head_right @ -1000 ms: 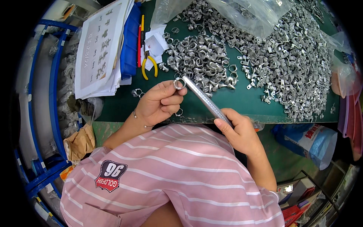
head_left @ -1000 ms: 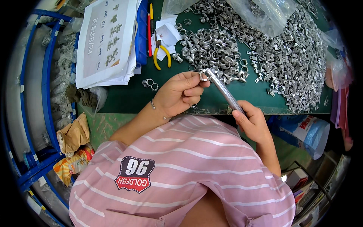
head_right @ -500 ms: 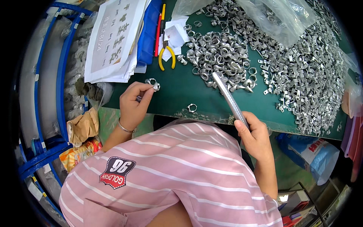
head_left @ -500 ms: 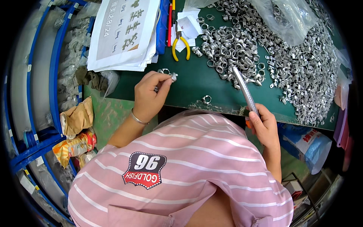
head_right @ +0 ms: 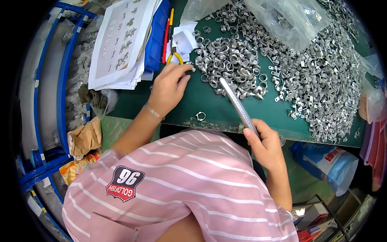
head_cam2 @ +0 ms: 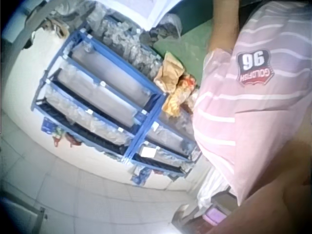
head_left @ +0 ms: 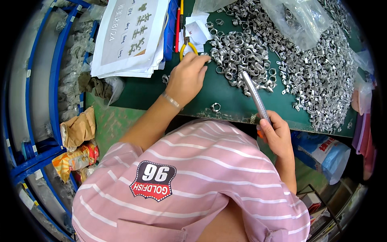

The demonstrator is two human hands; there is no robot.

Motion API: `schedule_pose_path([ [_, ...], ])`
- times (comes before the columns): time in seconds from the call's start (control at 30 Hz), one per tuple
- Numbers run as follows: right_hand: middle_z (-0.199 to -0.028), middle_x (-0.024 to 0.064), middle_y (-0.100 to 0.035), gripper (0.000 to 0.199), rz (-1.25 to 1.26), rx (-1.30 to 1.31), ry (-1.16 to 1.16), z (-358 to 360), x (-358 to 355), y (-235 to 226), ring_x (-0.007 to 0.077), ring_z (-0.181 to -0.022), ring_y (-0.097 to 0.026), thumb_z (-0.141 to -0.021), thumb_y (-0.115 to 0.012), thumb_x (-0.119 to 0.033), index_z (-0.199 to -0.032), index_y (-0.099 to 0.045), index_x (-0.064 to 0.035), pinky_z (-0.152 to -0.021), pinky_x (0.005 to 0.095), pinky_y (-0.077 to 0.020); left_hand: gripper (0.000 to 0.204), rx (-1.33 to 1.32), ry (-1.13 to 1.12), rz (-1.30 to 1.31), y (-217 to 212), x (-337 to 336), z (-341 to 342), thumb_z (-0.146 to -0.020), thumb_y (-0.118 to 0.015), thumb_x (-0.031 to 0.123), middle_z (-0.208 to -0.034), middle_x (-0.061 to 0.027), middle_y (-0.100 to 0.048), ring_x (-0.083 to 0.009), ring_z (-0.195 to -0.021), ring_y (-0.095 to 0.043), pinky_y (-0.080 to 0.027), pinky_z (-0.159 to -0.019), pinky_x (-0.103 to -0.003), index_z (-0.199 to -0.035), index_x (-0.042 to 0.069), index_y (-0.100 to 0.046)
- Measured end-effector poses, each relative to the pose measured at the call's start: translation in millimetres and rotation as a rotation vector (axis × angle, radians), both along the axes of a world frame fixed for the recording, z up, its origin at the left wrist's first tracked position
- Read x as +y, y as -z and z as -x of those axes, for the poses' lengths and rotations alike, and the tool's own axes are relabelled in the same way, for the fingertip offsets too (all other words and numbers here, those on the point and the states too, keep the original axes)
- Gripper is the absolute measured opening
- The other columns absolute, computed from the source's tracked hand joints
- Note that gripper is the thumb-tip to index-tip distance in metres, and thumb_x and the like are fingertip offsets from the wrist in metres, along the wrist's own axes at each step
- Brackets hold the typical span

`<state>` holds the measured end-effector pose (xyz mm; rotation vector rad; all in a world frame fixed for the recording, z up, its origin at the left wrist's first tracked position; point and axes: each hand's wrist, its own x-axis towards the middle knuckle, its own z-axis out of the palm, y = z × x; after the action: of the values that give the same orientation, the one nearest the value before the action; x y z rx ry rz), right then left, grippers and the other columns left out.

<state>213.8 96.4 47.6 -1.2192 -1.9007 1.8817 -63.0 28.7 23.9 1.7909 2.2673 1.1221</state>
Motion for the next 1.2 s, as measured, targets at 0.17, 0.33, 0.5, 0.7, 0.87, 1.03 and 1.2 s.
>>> schedule_pose_path([
  [0.17,-0.063,-0.0003,-0.051,0.026,0.007,-0.007,0.027,-4,-2,-6,0.0054,-0.055,-0.045,-0.087,-0.059,-0.022,-0.098,-0.057,0.0016,-0.049,0.0208,-0.0366,0.014,0.073,-0.002,0.124,8,21,9,-0.072,-0.064,0.001,-0.082,-0.0123,-0.055,-0.0315,-0.073,-0.056,-0.046,-0.063,-0.037,-0.085,0.003,-0.058],
  [0.33,-0.064,-0.0004,-0.051,0.026,0.011,-0.002,0.025,-5,-2,-2,0.0057,-0.057,-0.045,-0.087,-0.059,-0.022,-0.097,-0.057,0.0015,-0.051,0.0212,-0.0371,0.011,-0.174,0.129,0.098,3,13,5,-0.075,-0.064,0.003,-0.077,-0.0120,-0.059,-0.0236,-0.067,-0.059,-0.047,-0.062,-0.030,-0.084,0.000,-0.058],
  [0.5,-0.064,-0.0003,-0.051,0.025,-0.003,-0.004,-0.023,5,1,-5,0.0061,-0.058,-0.045,-0.087,-0.059,-0.021,-0.097,-0.057,0.0015,-0.052,0.0219,-0.0376,0.009,-0.402,0.140,0.078,0,3,-7,-0.076,-0.063,0.002,-0.077,-0.0097,-0.060,-0.0184,-0.066,-0.058,-0.046,-0.062,-0.027,-0.083,0.000,-0.058],
  [0.7,-0.064,0.0004,-0.052,0.025,0.000,-0.017,-0.019,6,2,-6,0.0066,-0.058,-0.046,-0.087,-0.059,-0.021,-0.097,-0.057,0.0016,-0.052,0.0221,-0.0380,0.008,-0.153,0.255,0.079,11,-4,0,-0.076,-0.062,0.001,-0.075,-0.0089,-0.057,-0.0191,-0.065,-0.056,-0.045,-0.060,-0.029,-0.083,0.000,-0.058],
  [0.87,-0.064,0.0007,-0.052,0.025,0.014,-0.040,-0.001,3,2,-4,0.0067,-0.058,-0.047,-0.086,-0.060,-0.021,-0.097,-0.057,0.0016,-0.053,0.0221,-0.0389,0.012,-0.254,0.137,0.180,-3,2,-6,-0.076,-0.064,0.004,-0.073,-0.0090,-0.055,-0.0186,-0.064,-0.056,-0.045,-0.059,-0.027,-0.084,0.000,-0.057],
  [1.03,-0.065,0.0004,-0.052,0.025,0.002,-0.028,-0.015,7,0,-7,0.0067,-0.059,-0.047,-0.086,-0.060,-0.021,-0.097,-0.057,0.0015,-0.053,0.0220,-0.0390,0.020,-0.216,0.141,0.195,11,3,-11,-0.074,-0.069,0.011,-0.073,-0.0079,-0.056,-0.0157,-0.057,-0.052,-0.042,-0.054,-0.026,-0.085,0.000,-0.058],
  [1.2,-0.065,0.0004,-0.053,0.024,0.009,-0.032,-0.019,6,1,-4,0.0066,-0.059,-0.047,-0.086,-0.059,-0.021,-0.097,-0.057,0.0014,-0.053,0.0221,-0.0391,0.016,-1.009,0.178,0.186,9,-2,-7,-0.084,-0.060,0.010,-0.085,-0.0068,-0.061,-0.0099,-0.061,-0.052,-0.042,-0.055,-0.022,-0.096,0.000,-0.059],
])
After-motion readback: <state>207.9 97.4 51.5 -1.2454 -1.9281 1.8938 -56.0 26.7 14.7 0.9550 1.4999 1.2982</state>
